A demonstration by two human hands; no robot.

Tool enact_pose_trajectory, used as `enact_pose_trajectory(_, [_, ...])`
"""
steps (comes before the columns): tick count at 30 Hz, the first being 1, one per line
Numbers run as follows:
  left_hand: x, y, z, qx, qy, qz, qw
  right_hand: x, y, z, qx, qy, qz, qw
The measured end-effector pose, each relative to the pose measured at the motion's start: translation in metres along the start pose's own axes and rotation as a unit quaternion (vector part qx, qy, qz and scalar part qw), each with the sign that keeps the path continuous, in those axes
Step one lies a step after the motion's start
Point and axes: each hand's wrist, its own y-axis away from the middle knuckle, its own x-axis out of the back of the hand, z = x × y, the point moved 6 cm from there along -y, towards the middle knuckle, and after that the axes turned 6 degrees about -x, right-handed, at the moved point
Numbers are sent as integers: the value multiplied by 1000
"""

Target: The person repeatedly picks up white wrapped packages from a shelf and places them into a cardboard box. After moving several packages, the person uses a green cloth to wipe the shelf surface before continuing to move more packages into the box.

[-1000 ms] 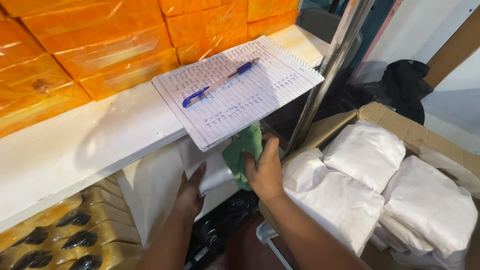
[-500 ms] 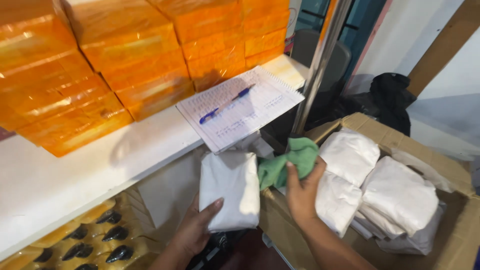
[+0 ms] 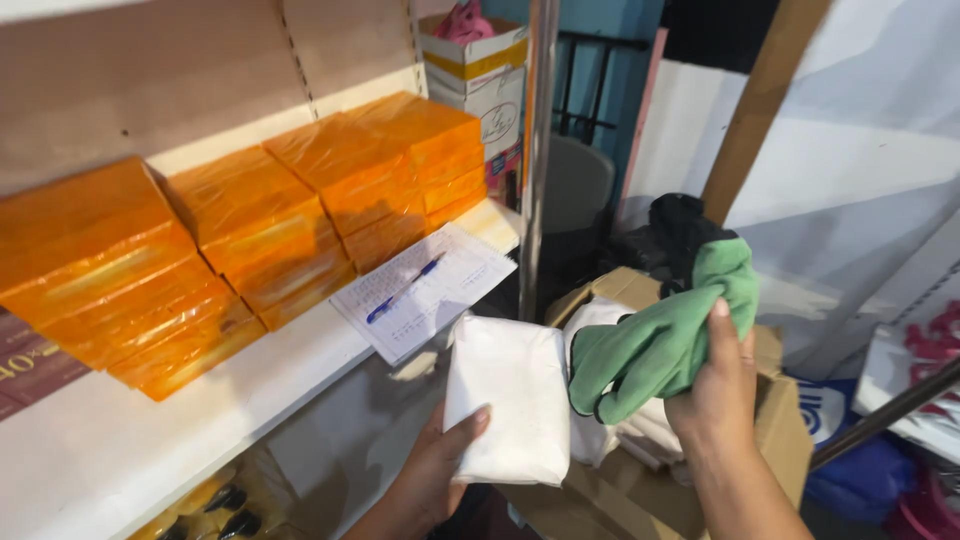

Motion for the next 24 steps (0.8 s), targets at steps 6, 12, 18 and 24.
enact_pose_trajectory(6, [-75,-17,-19,-88,23,-69,993,-80,98,-37,337,600,-186,702])
enact_pose_trajectory(12, [-185,8,-1,-96,30,-89,991,-87,40,-113,382,725,-90,566])
enact_pose_trajectory(18, [-265,8,-9,-162,5,-108,981,-59,-40,-198,300,727,62,615])
enact_pose_trajectory(24, [-295,-47,-27,-165,89,-54,981,-59,11,-217,438,676,-60,590])
